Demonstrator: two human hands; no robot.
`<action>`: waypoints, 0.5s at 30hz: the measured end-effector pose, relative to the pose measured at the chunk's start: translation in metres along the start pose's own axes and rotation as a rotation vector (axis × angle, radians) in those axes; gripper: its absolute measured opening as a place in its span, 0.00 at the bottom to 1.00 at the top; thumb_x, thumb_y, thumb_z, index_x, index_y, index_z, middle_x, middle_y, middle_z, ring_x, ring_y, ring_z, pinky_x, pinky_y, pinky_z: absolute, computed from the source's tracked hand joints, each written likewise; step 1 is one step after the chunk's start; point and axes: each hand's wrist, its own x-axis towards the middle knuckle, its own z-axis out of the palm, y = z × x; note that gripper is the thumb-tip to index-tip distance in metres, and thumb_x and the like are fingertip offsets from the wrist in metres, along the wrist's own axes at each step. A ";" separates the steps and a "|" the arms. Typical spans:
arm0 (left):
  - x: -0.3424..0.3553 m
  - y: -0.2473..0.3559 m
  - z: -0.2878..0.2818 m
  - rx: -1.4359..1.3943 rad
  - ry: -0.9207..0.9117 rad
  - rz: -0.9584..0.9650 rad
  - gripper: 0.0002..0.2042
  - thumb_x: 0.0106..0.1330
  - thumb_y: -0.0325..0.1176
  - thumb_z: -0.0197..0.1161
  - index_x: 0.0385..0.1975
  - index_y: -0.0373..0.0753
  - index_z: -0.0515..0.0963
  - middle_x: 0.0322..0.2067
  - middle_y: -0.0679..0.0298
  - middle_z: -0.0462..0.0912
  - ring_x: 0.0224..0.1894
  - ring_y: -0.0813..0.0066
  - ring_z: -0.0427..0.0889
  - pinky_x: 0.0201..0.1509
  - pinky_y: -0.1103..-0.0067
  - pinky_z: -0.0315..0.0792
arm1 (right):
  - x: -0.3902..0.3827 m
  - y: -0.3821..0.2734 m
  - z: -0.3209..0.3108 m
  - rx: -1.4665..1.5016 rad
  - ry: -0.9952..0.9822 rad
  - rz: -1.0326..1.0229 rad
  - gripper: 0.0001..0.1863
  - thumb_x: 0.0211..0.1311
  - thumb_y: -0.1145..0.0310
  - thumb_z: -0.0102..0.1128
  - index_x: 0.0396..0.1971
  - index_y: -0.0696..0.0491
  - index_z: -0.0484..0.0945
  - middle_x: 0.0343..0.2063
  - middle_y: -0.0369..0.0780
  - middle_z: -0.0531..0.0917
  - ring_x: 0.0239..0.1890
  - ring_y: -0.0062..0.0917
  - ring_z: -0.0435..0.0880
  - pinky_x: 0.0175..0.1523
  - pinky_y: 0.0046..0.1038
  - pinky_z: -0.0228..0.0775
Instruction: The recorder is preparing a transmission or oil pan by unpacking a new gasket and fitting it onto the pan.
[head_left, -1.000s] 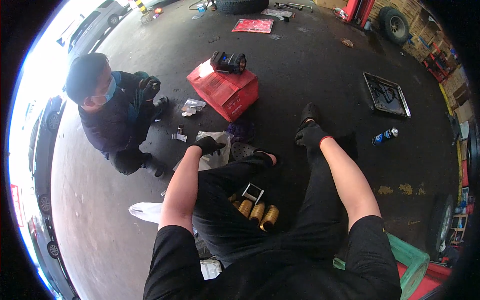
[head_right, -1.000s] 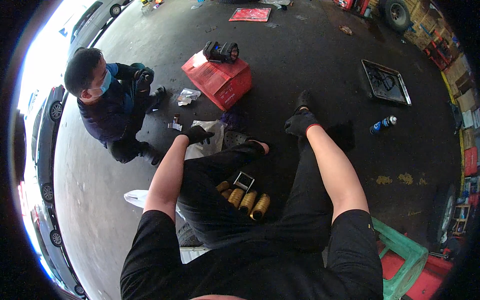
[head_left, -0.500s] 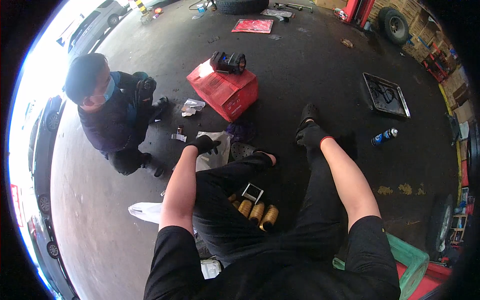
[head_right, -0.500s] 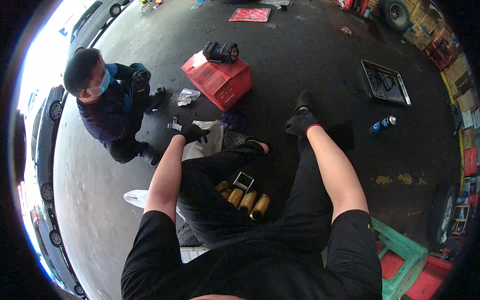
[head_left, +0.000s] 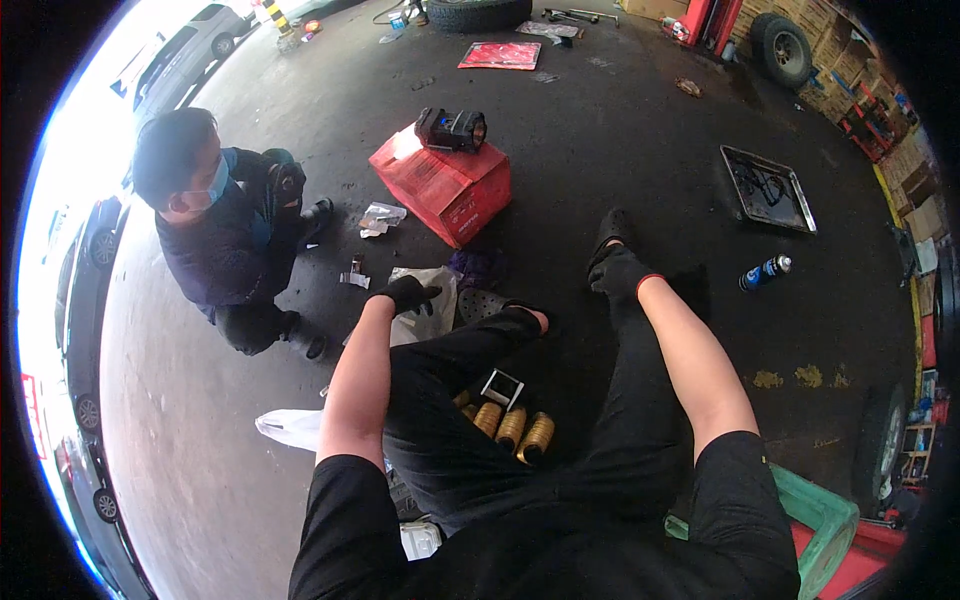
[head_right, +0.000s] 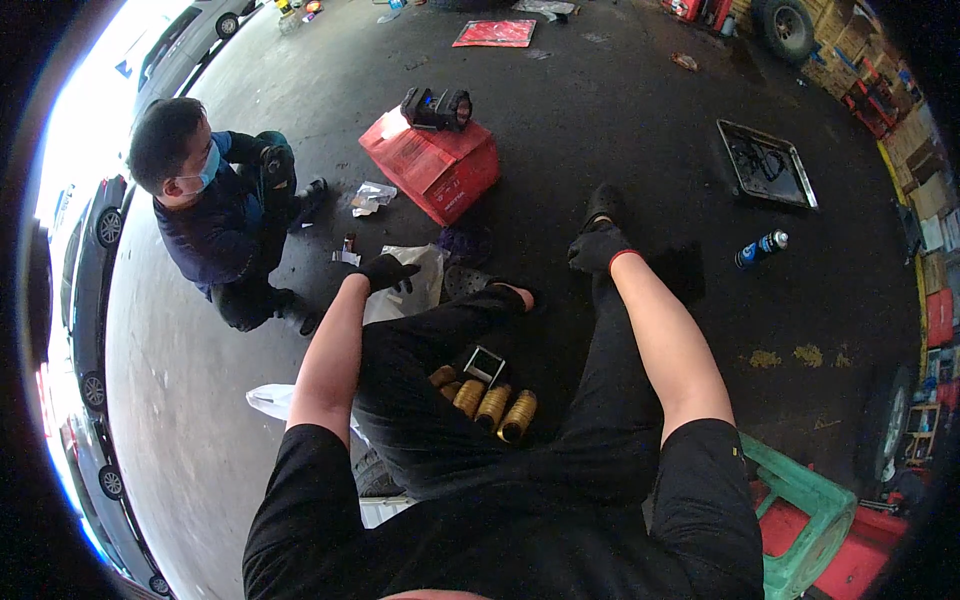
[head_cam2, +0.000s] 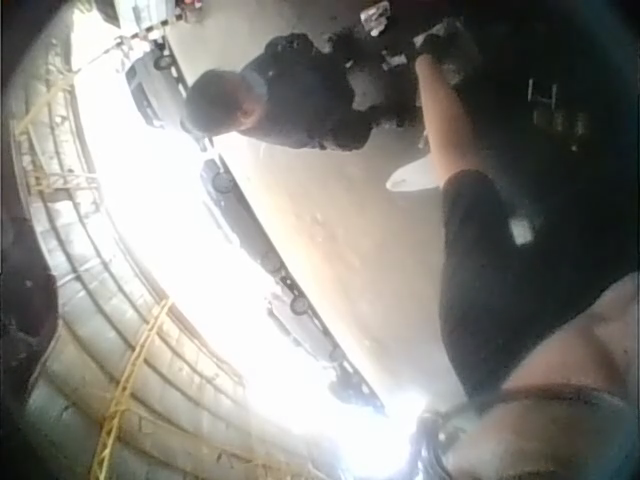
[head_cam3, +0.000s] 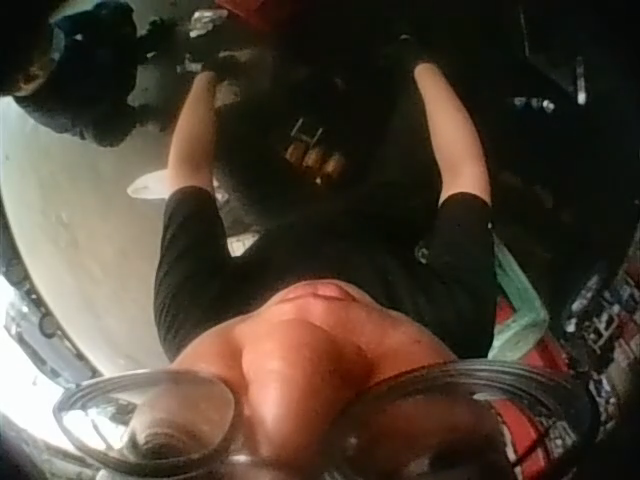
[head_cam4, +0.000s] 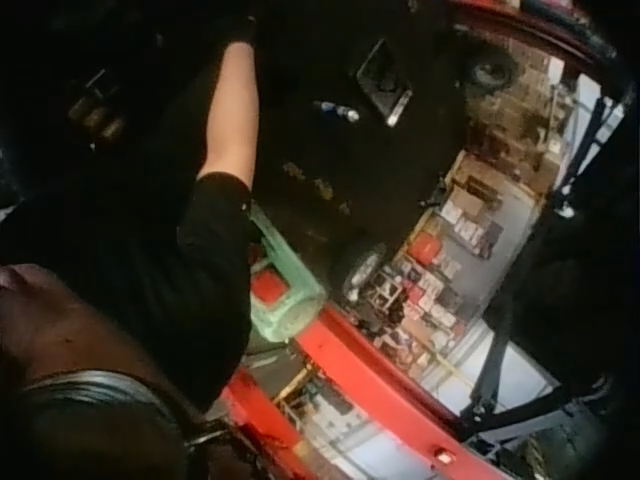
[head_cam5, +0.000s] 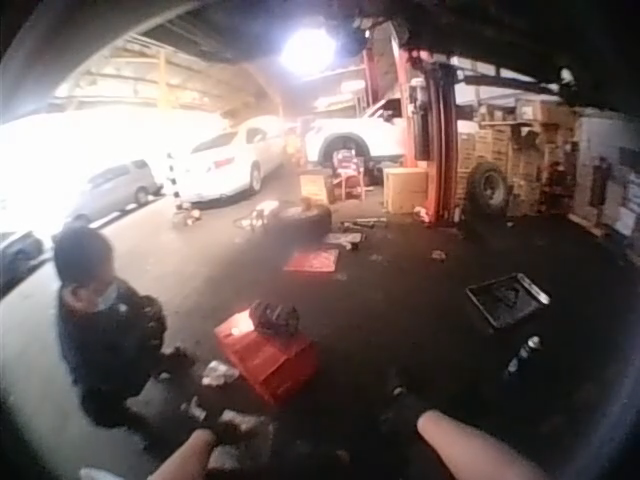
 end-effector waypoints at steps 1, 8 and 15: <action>-0.001 0.001 0.000 -0.013 -0.012 0.012 0.29 0.74 0.60 0.56 0.29 0.39 0.91 0.30 0.64 0.91 0.31 0.71 0.87 0.42 0.71 0.80 | -0.003 -0.003 -0.002 0.059 -0.012 0.125 0.24 0.70 0.47 0.54 0.65 0.31 0.78 0.67 0.30 0.77 0.69 0.28 0.74 0.73 0.40 0.65; 0.010 -0.008 0.002 -0.046 -0.004 -0.016 0.29 0.74 0.60 0.53 0.28 0.41 0.91 0.30 0.60 0.91 0.31 0.67 0.86 0.43 0.72 0.79 | -0.037 -0.041 -0.047 0.176 -0.030 0.381 0.25 0.69 0.46 0.54 0.64 0.29 0.78 0.68 0.30 0.76 0.70 0.33 0.74 0.74 0.45 0.62; 0.005 -0.007 0.003 -0.109 0.010 -0.032 0.25 0.75 0.54 0.57 0.36 0.36 0.89 0.32 0.61 0.91 0.32 0.70 0.87 0.42 0.72 0.80 | -0.010 -0.011 -0.012 -0.033 0.032 0.160 0.24 0.69 0.46 0.53 0.63 0.29 0.80 0.67 0.31 0.77 0.70 0.33 0.74 0.74 0.42 0.63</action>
